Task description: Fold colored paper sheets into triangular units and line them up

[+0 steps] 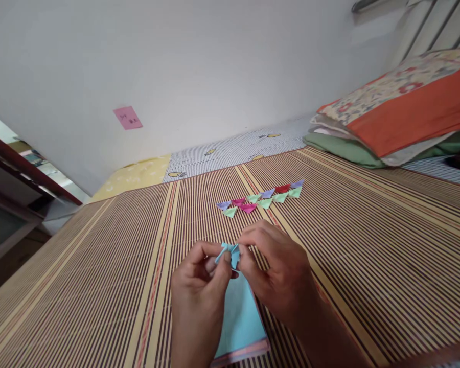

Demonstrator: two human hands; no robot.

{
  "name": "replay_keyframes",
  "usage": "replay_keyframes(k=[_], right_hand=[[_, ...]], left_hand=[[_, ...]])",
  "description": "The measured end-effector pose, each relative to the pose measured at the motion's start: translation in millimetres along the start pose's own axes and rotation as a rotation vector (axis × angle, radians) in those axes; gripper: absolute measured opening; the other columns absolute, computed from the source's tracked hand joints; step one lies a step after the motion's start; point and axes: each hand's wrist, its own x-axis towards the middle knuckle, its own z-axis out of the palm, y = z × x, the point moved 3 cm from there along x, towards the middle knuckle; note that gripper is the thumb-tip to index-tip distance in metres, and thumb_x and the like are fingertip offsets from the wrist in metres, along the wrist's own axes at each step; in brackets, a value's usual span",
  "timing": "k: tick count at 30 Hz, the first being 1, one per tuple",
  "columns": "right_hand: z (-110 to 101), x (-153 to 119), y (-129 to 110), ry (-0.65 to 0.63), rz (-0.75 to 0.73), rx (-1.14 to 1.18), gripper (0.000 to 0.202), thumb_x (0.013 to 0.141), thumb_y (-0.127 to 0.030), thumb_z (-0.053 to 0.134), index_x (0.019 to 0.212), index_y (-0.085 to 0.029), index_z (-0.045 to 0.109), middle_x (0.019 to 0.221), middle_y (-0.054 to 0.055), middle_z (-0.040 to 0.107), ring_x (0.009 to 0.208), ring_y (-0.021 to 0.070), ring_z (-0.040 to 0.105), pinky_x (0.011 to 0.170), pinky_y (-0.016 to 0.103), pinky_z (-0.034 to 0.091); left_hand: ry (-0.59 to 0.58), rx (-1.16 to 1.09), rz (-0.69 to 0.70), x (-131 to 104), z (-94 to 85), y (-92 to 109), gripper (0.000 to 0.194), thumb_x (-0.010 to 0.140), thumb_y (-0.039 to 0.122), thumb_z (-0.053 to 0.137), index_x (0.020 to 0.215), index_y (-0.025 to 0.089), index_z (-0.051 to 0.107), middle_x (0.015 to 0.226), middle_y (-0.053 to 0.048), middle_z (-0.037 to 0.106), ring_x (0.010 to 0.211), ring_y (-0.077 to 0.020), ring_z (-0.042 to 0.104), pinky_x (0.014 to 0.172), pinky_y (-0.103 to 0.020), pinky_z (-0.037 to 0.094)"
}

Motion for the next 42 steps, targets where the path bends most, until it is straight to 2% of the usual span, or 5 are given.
replay_keyframes(k=[20, 24, 29, 36, 42], right_hand=[[-10.7, 0.9, 5.8, 0.037, -0.01, 0.176, 0.018, 0.091, -0.004, 0.055, 0.091, -0.022, 0.06, 0.086, 0.002, 0.066, 0.084, 0.0174, 0.066, 0.075, 0.032, 0.053], [-8.0, -0.3, 7.7, 0.025, 0.003, 0.204, 0.018, 0.091, -0.004, 0.055, 0.091, -0.021, 0.059, 0.087, 0.002, 0.064, 0.086, 0.0168, 0.065, 0.077, 0.031, 0.053], [-4.7, -0.3, 6.5, -0.007, 0.026, 0.215, 0.016, 0.09, -0.005, 0.054, 0.09, -0.02, 0.058, 0.088, 0.003, 0.065, 0.087, 0.0172, 0.064, 0.078, 0.032, 0.051], [4.7, -0.6, 1.0, -0.104, 0.251, 0.176, 0.013, 0.084, -0.009, 0.054, 0.089, -0.019, 0.062, 0.084, 0.002, 0.064, 0.077, 0.0175, 0.061, 0.069, 0.03, 0.047], [5.9, -2.7, 5.3, 0.006, 0.344, 0.1, 0.015, 0.089, -0.009, 0.053, 0.085, -0.017, 0.064, 0.076, 0.0, 0.064, 0.071, 0.0157, 0.061, 0.065, 0.028, 0.043]], left_hand=[[0.045, -0.203, 0.004, 5.4, -3.2, -5.7, 0.005, 0.086, 0.021, 0.077, 0.089, 0.021, 0.072, 0.076, 0.001, 0.077, 0.07, -0.0134, 0.076, 0.069, -0.021, 0.06], [-0.054, -0.121, 0.018, 7.1, -1.4, -5.5, 0.005, 0.085, 0.016, 0.075, 0.086, 0.02, 0.072, 0.076, 0.0, 0.076, 0.066, -0.0122, 0.072, 0.065, -0.02, 0.059], [0.024, 0.017, 0.008, 4.8, -0.7, -5.6, 0.003, 0.085, 0.02, 0.075, 0.085, 0.02, 0.072, 0.074, 0.001, 0.073, 0.066, -0.0135, 0.069, 0.061, -0.021, 0.055], [0.168, 0.275, 0.267, -2.9, 1.0, -0.3, 0.01, 0.086, 0.014, 0.071, 0.085, 0.023, 0.072, 0.086, 0.0, 0.07, 0.079, -0.0169, 0.067, 0.071, -0.027, 0.053], [0.195, 0.416, 0.521, -6.2, 11.6, 1.2, 0.016, 0.085, 0.006, 0.069, 0.086, 0.022, 0.068, 0.089, 0.0, 0.068, 0.084, -0.0164, 0.067, 0.075, -0.028, 0.053]])
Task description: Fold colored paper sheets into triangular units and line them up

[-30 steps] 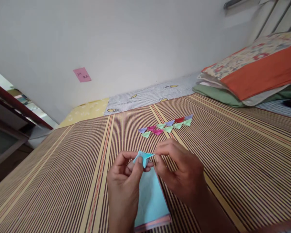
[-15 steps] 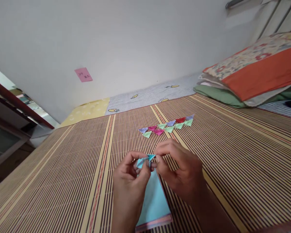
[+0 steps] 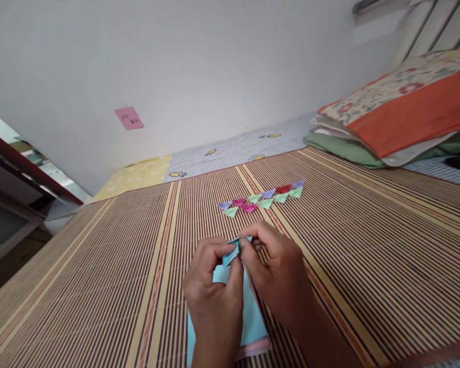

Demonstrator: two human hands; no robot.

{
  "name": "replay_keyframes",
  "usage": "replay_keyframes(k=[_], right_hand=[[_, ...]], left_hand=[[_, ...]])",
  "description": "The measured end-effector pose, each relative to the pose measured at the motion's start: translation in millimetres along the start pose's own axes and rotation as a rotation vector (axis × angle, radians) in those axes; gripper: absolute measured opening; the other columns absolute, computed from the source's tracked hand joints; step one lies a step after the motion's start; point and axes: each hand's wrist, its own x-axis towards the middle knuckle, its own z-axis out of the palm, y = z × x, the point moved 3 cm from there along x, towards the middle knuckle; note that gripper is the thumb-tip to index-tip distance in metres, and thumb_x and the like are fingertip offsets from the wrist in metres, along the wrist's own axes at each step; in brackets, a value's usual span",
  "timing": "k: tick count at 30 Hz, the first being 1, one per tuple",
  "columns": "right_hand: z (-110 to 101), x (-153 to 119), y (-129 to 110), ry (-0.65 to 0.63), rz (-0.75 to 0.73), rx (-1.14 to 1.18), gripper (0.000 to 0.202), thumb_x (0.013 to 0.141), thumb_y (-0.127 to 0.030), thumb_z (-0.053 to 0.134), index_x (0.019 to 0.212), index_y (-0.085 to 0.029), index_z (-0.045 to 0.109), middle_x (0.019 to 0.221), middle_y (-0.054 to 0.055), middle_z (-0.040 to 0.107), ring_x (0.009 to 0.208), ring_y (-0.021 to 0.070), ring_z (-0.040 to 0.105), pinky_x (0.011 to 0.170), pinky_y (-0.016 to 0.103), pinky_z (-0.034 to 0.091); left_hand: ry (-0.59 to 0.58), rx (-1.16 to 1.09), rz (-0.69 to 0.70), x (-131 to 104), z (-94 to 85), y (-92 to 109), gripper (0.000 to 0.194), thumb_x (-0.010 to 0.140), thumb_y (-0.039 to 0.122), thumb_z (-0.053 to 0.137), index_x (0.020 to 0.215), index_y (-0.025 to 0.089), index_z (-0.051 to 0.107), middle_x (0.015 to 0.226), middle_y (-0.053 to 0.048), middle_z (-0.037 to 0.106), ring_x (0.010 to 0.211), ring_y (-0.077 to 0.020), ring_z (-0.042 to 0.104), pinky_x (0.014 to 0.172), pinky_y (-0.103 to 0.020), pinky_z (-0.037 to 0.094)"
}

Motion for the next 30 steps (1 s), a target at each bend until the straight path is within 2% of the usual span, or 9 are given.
replay_keyframes(k=[4, 7, 10, 13, 17, 19, 22, 26, 30], right_hand=[[-13.5, 6.7, 9.5, 0.016, -0.119, -0.065, 0.014, 0.093, -0.008, 0.054, 0.088, -0.016, 0.065, 0.08, 0.002, 0.065, 0.075, 0.0162, 0.062, 0.07, 0.027, 0.044], [-17.1, 9.2, 13.5, -0.161, -0.209, -0.037, 0.017, 0.097, -0.01, 0.054, 0.088, -0.016, 0.067, 0.084, 0.003, 0.065, 0.081, 0.0173, 0.062, 0.073, 0.028, 0.044], [-14.0, 7.2, 12.7, -0.292, -0.247, 0.004, 0.02, 0.097, -0.007, 0.054, 0.087, -0.016, 0.068, 0.083, 0.003, 0.064, 0.08, 0.0169, 0.061, 0.071, 0.028, 0.044], [-10.8, 5.6, 13.1, -0.269, -0.199, 0.073, 0.019, 0.088, 0.0, 0.061, 0.088, -0.018, 0.068, 0.082, -0.001, 0.064, 0.076, 0.0142, 0.061, 0.069, 0.025, 0.044], [-8.7, 7.3, 21.4, -0.173, -0.04, 0.135, 0.023, 0.078, 0.001, 0.072, 0.082, -0.02, 0.063, 0.073, -0.006, 0.061, 0.065, 0.0105, 0.055, 0.06, 0.021, 0.042], [-7.5, 8.6, 24.3, -0.16, -0.008, 0.147, 0.023, 0.078, -0.002, 0.075, 0.076, -0.019, 0.06, 0.069, -0.007, 0.059, 0.061, 0.01, 0.052, 0.058, 0.021, 0.04], [-7.6, 9.3, 22.4, -0.175, -0.025, 0.172, 0.016, 0.085, -0.009, 0.071, 0.077, -0.019, 0.063, 0.071, -0.005, 0.059, 0.063, 0.0106, 0.052, 0.059, 0.023, 0.04], [-12.7, 6.8, 11.5, -0.216, -0.024, 0.191, 0.016, 0.093, -0.011, 0.06, 0.079, -0.019, 0.063, 0.07, -0.004, 0.059, 0.061, 0.0109, 0.052, 0.058, 0.024, 0.04], [-9.8, 1.6, 3.6, -0.331, -0.029, 0.135, 0.012, 0.085, -0.009, 0.065, 0.081, -0.019, 0.062, 0.072, -0.004, 0.058, 0.063, 0.0117, 0.053, 0.059, 0.025, 0.04]], left_hand=[[-0.144, -0.151, -0.155, 1.8, 3.5, 1.5, 0.012, 0.086, 0.013, 0.072, 0.089, 0.023, 0.065, 0.1, -0.001, 0.07, 0.084, -0.0157, 0.066, 0.073, -0.027, 0.053], [-0.235, -0.394, -0.398, 4.7, -0.3, -6.3, 0.011, 0.093, 0.028, 0.069, 0.094, 0.024, 0.058, 0.108, -0.002, 0.071, 0.08, -0.0137, 0.064, 0.069, -0.025, 0.052], [-0.412, -0.481, -0.497, 5.7, -0.5, -14.0, 0.014, 0.092, 0.03, 0.071, 0.098, 0.022, 0.063, 0.089, 0.0, 0.067, 0.076, -0.0127, 0.059, 0.067, -0.022, 0.047], [-0.507, -0.577, -0.526, 4.5, 2.9, -16.5, 0.015, 0.092, 0.031, 0.072, 0.101, 0.021, 0.065, 0.089, -0.001, 0.066, 0.08, -0.0135, 0.059, 0.071, -0.023, 0.047], [-0.538, -0.659, -0.566, 1.2, 6.6, -15.0, 0.019, 0.095, 0.031, 0.068, 0.11, 0.022, 0.061, 0.1, -0.003, 0.07, 0.085, -0.0144, 0.062, 0.078, -0.026, 0.049], [-0.539, -0.611, -0.555, -0.7, 6.8, -15.6, 0.02, 0.098, 0.031, 0.062, 0.117, 0.024, 0.056, 0.096, -0.002, 0.069, 0.079, -0.0137, 0.06, 0.074, -0.025, 0.048], [-0.441, -0.469, -0.504, -1.9, 5.0, -19.7, 0.016, 0.102, 0.028, 0.055, 0.117, 0.028, 0.053, 0.083, 0.003, 0.062, 0.071, -0.0136, 0.056, 0.065, -0.024, 0.045], [-0.31, -0.261, -0.412, -0.5, 4.1, -22.9, 0.014, 0.1, 0.016, 0.046, 0.096, 0.027, 0.054, 0.077, 0.005, 0.058, 0.065, -0.0128, 0.056, 0.062, -0.025, 0.045], [-0.248, -0.069, -0.333, 3.1, 4.0, -20.9, 0.024, 0.094, 0.007, 0.042, 0.097, 0.026, 0.057, 0.075, 0.005, 0.059, 0.06, -0.0129, 0.058, 0.059, -0.026, 0.045]])
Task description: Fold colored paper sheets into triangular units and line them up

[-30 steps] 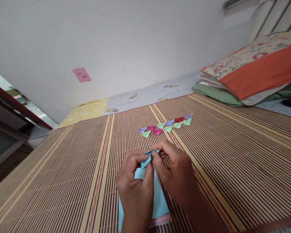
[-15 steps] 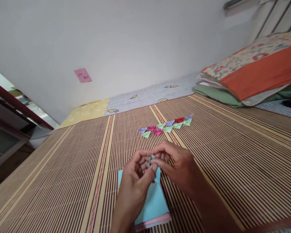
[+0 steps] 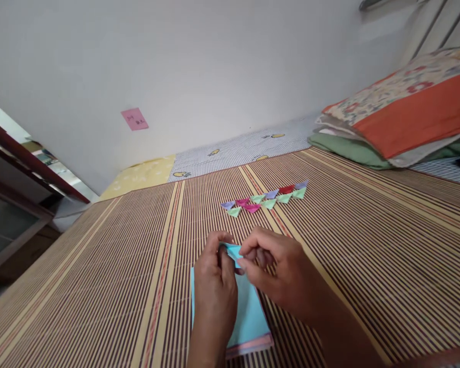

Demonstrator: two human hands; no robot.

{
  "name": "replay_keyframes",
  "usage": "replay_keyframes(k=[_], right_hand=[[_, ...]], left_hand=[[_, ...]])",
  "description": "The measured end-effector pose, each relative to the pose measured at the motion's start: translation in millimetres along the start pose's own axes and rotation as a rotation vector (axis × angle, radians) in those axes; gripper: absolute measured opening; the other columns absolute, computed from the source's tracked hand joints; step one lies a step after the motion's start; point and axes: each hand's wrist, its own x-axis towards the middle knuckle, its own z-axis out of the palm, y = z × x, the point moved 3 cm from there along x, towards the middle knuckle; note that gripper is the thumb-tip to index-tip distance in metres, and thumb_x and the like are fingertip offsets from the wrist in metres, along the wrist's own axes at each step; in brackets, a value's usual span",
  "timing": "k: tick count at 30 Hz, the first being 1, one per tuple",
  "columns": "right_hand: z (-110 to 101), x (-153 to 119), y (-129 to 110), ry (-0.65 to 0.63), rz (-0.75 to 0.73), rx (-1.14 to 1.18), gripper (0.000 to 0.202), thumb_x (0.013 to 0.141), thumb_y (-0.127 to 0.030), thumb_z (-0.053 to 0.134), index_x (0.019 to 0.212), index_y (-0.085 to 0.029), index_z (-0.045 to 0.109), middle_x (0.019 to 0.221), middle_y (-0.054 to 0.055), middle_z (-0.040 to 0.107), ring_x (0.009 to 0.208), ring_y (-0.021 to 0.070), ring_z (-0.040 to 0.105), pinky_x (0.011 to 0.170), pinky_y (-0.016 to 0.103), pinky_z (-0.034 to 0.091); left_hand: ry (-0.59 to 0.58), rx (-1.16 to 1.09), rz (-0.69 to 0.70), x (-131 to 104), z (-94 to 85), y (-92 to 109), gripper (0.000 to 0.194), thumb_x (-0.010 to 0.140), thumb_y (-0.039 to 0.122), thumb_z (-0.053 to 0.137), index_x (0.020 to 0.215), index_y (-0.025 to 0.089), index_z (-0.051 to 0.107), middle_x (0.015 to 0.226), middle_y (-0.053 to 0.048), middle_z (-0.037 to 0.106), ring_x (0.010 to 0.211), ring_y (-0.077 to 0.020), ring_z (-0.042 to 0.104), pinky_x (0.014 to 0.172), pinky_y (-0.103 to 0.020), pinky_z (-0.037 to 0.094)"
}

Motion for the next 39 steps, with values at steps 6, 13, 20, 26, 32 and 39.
replay_keyframes(k=[6, 13, 20, 26, 32, 39], right_hand=[[6.5, 1.9, 8.9, 0.029, -0.033, -0.098, 0.017, 0.089, -0.005, 0.059, 0.079, -0.019, 0.06, 0.076, -0.002, 0.056, 0.066, 0.0119, 0.053, 0.061, 0.025, 0.038], [4.0, 0.9, 8.7, -0.051, -0.116, -0.156, 0.017, 0.096, -0.008, 0.053, 0.084, -0.019, 0.057, 0.081, -0.001, 0.055, 0.073, 0.0141, 0.053, 0.066, 0.028, 0.036], [0.6, 1.7, 7.4, -0.106, -0.107, -0.109, 0.018, 0.099, -0.009, 0.05, 0.084, -0.02, 0.056, 0.083, -0.001, 0.055, 0.074, 0.0149, 0.054, 0.067, 0.028, 0.037], [-4.1, 1.4, 8.7, -0.09, -0.082, -0.047, 0.014, 0.099, -0.013, 0.054, 0.089, -0.019, 0.061, 0.082, -0.001, 0.06, 0.074, 0.0144, 0.058, 0.068, 0.028, 0.041], [-2.4, 1.7, 4.4, -0.044, -0.1, -0.086, 0.016, 0.09, -0.006, 0.055, 0.081, -0.019, 0.057, 0.078, -0.002, 0.058, 0.069, 0.0132, 0.054, 0.065, 0.027, 0.039], [-1.7, 3.6, 1.9, 0.0, -0.163, -0.152, 0.018, 0.092, -0.009, 0.051, 0.079, -0.02, 0.055, 0.077, -0.001, 0.055, 0.07, 0.0151, 0.054, 0.064, 0.029, 0.038]], left_hand=[[-0.003, -0.192, -0.098, -1.6, 0.8, -0.9, 0.007, 0.103, 0.022, 0.041, 0.099, 0.027, 0.044, 0.089, 0.004, 0.059, 0.058, -0.0114, 0.059, 0.056, -0.027, 0.049], [-0.108, -0.111, -0.06, -1.9, 0.9, 1.8, 0.022, 0.103, 0.015, 0.034, 0.098, 0.025, 0.053, 0.072, 0.005, 0.056, 0.062, -0.0142, 0.061, 0.063, -0.029, 0.049], [-0.157, 0.045, 0.021, -1.4, -5.4, 8.7, 0.024, 0.095, 0.01, 0.045, 0.084, 0.022, 0.062, 0.079, 0.0, 0.06, 0.068, -0.0159, 0.06, 0.062, -0.028, 0.048], [-0.211, -0.127, -0.103, -3.5, -7.8, 6.8, 0.014, 0.098, 0.026, 0.055, 0.088, 0.021, 0.064, 0.072, 0.001, 0.064, 0.064, -0.0166, 0.062, 0.06, -0.028, 0.049], [-0.224, -0.001, -0.073, -5.5, -9.7, 15.6, 0.02, 0.099, 0.026, 0.053, 0.081, 0.021, 0.06, 0.071, 0.001, 0.061, 0.063, -0.0159, 0.058, 0.058, -0.028, 0.042], [-0.156, 0.165, 0.044, -4.6, -9.8, 20.7, 0.02, 0.097, 0.019, 0.054, 0.078, 0.021, 0.058, 0.076, 0.0, 0.059, 0.07, -0.017, 0.057, 0.065, -0.031, 0.04]])
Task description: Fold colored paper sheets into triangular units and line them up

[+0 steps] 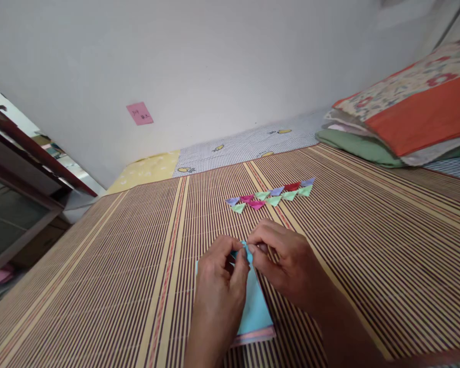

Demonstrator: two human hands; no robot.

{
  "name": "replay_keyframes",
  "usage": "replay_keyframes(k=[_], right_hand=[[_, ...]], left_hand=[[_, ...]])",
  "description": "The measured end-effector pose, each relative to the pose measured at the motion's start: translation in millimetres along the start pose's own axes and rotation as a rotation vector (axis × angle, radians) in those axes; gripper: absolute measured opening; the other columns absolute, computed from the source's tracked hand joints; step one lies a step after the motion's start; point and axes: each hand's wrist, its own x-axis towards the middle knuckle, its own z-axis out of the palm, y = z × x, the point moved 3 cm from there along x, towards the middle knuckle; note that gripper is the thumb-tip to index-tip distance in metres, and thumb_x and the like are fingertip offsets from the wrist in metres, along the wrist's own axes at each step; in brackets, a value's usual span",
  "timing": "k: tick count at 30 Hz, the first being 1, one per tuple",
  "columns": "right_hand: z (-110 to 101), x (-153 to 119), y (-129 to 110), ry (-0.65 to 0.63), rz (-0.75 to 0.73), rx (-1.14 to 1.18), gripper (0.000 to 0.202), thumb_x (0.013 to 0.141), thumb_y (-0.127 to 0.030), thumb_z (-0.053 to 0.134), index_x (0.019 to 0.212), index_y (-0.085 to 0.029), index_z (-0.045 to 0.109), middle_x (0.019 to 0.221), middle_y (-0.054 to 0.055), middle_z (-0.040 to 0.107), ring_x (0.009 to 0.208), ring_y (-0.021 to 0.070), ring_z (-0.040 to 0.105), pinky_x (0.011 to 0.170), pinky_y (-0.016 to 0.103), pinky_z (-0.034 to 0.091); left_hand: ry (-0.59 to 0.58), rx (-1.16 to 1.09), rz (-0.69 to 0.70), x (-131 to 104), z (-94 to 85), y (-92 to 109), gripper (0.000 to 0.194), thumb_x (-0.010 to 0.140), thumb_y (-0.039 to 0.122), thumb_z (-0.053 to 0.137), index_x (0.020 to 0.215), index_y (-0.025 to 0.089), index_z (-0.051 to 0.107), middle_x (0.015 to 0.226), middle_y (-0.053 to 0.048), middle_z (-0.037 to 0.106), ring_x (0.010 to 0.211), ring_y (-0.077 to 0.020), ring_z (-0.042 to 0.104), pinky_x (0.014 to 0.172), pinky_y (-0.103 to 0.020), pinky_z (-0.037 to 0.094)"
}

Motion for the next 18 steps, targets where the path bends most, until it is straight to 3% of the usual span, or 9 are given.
replay_keyframes(k=[5, 13, 18], right_hand=[[-2.9, 0.5, -1.2, 0.073, -0.02, -0.043, 0.02, 0.096, -0.011, 0.048, 0.08, -0.021, 0.055, 0.077, 0.001, 0.057, 0.073, 0.017, 0.055, 0.067, 0.031, 0.04], [-6.8, -0.7, 0.7, 0.145, -0.038, 0.049, 0.017, 0.092, -0.008, 0.053, 0.084, -0.021, 0.058, 0.08, 0.0, 0.06, 0.074, 0.0164, 0.059, 0.067, 0.03, 0.047], [-9.7, -0.8, 1.4, 0.183, -0.065, 0.095, 0.019, 0.09, -0.005, 0.054, 0.085, -0.023, 0.058, 0.09, 0.002, 0.068, 0.088, 0.019, 0.067, 0.079, 0.033, 0.052]], left_hand=[[0.037, -0.072, -0.054, -0.3, -0.9, -2.3, 0.022, 0.099, 0.021, 0.054, 0.078, 0.022, 0.059, 0.075, 0.0, 0.061, 0.069, -0.0171, 0.061, 0.065, -0.03, 0.044], [0.204, -0.229, -0.071, -0.5, -2.9, -5.8, 0.011, 0.097, 0.026, 0.06, 0.089, 0.023, 0.066, 0.085, -0.001, 0.068, 0.075, -0.0178, 0.065, 0.069, -0.03, 0.052], [0.171, -0.27, -0.066, 0.3, -0.7, -8.8, 0.005, 0.092, 0.021, 0.066, 0.089, 0.023, 0.069, 0.085, -0.002, 0.069, 0.077, -0.0187, 0.066, 0.07, -0.031, 0.054]])
